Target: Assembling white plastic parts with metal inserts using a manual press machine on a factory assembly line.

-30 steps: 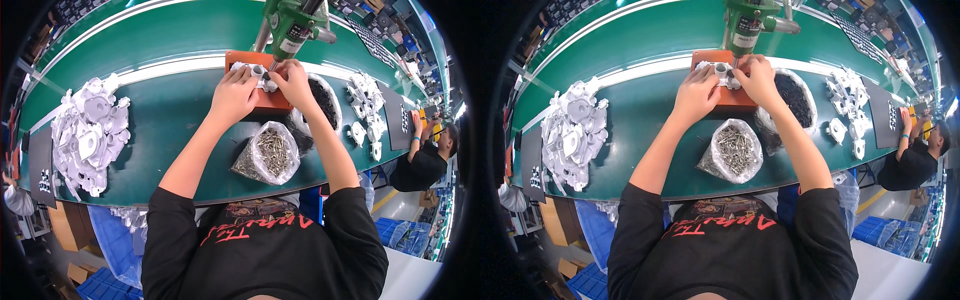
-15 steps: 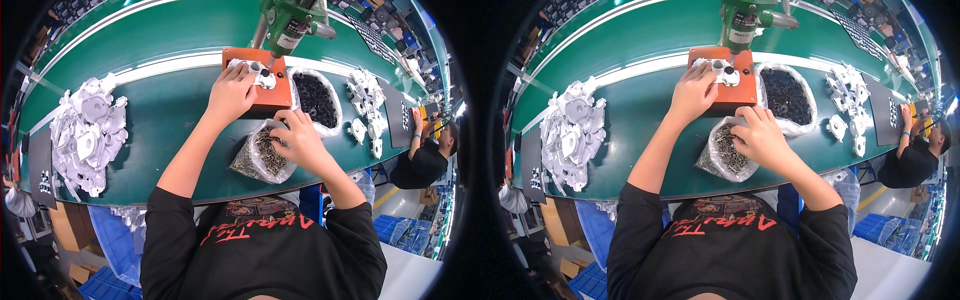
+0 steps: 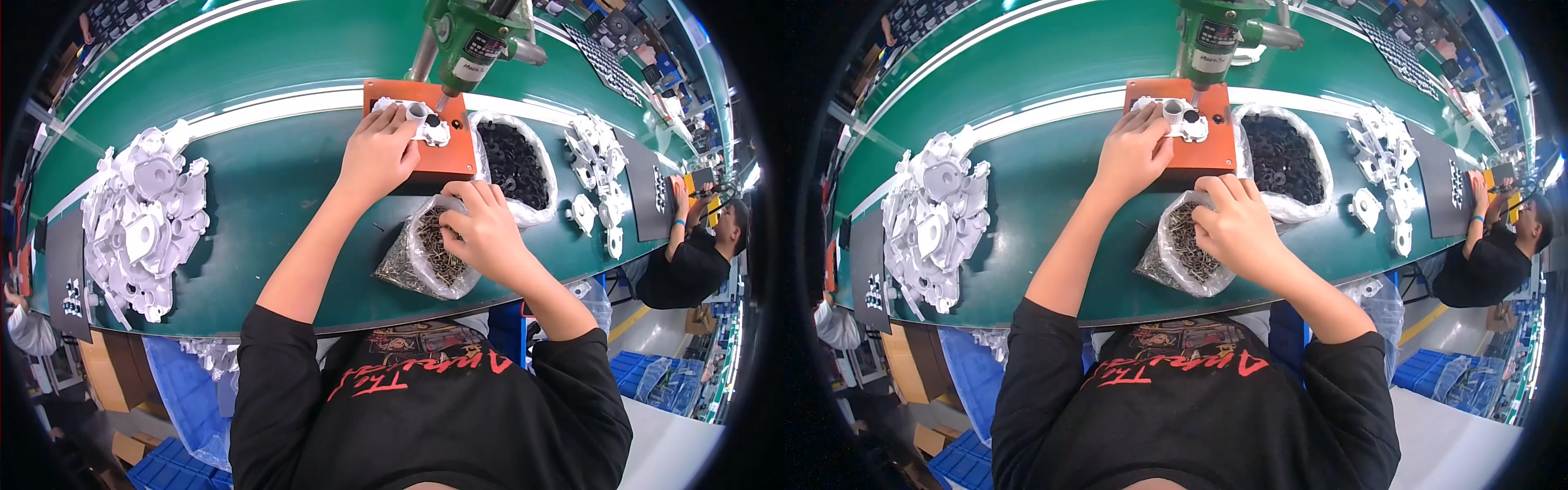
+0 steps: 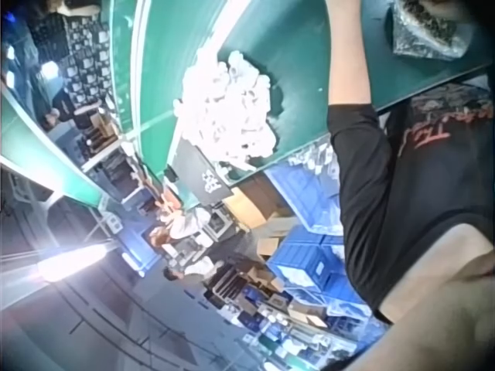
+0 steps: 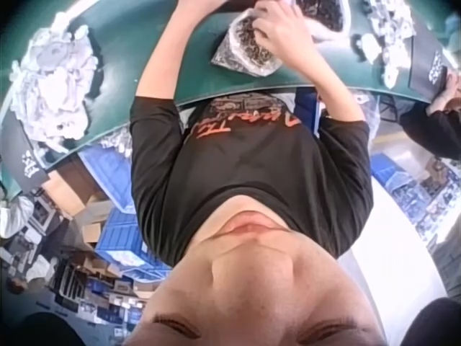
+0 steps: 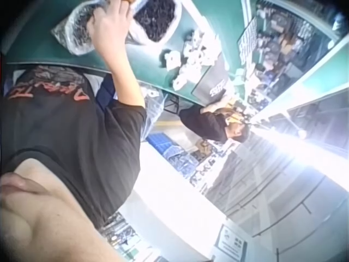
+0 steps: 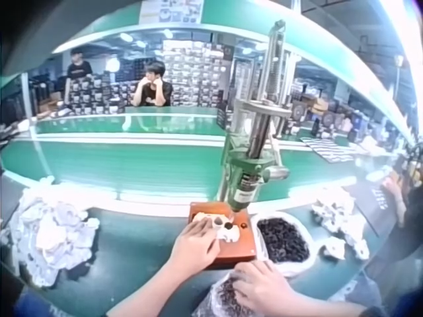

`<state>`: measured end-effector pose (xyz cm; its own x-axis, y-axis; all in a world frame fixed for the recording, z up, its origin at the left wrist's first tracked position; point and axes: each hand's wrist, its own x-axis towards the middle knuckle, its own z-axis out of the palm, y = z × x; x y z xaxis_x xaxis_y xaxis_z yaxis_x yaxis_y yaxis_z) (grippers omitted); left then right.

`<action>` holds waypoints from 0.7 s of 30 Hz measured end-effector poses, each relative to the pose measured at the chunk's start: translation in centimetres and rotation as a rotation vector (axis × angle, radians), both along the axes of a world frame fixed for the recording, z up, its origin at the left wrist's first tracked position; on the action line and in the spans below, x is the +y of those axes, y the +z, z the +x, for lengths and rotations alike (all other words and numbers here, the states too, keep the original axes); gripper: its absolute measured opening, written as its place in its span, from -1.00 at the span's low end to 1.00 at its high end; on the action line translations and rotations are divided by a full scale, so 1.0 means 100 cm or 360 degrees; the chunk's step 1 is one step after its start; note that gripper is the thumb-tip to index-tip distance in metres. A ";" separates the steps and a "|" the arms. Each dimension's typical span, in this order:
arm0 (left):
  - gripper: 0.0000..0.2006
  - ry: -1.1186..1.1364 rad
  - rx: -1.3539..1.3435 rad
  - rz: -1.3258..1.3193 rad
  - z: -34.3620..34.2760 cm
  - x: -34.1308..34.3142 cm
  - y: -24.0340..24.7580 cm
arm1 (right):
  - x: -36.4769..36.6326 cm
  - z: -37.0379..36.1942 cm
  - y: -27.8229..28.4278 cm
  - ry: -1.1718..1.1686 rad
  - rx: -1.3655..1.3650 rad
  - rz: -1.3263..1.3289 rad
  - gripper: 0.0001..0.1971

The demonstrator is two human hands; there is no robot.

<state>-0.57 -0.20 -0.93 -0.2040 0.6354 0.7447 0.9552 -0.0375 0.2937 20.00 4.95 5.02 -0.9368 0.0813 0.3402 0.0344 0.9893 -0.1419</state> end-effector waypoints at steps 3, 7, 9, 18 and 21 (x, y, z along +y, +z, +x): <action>-0.83 0.0001 0.0004 0.0003 0.000 0.001 -0.001 | 0.003 -0.001 0.005 0.0037 -0.0015 -0.0096 -0.89; -0.83 0.0006 0.0005 0.0004 0.000 0.001 -0.001 | 0.015 -0.003 0.018 0.0054 -0.0047 -0.0615 -0.88; -0.83 0.0007 0.0004 0.0000 -0.001 0.001 -0.002 | 0.025 -0.006 0.023 0.0055 -0.0028 -0.0868 -0.90; -0.84 0.0000 -0.0001 -0.0013 0.001 -0.001 0.002 | 0.110 -0.056 0.017 -0.0256 -0.0186 -0.1306 -0.81; -0.84 -0.0002 -0.0014 -0.0009 0.001 -0.001 0.002 | 0.119 -0.078 0.012 -0.0417 -0.0218 -0.1396 -0.76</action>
<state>-0.44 -0.32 -0.77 -0.2096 0.6400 0.7392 0.9526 -0.0368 0.3020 12.18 16.85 6.24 -0.8796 0.4724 -0.0558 0.3137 0.4880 -0.8145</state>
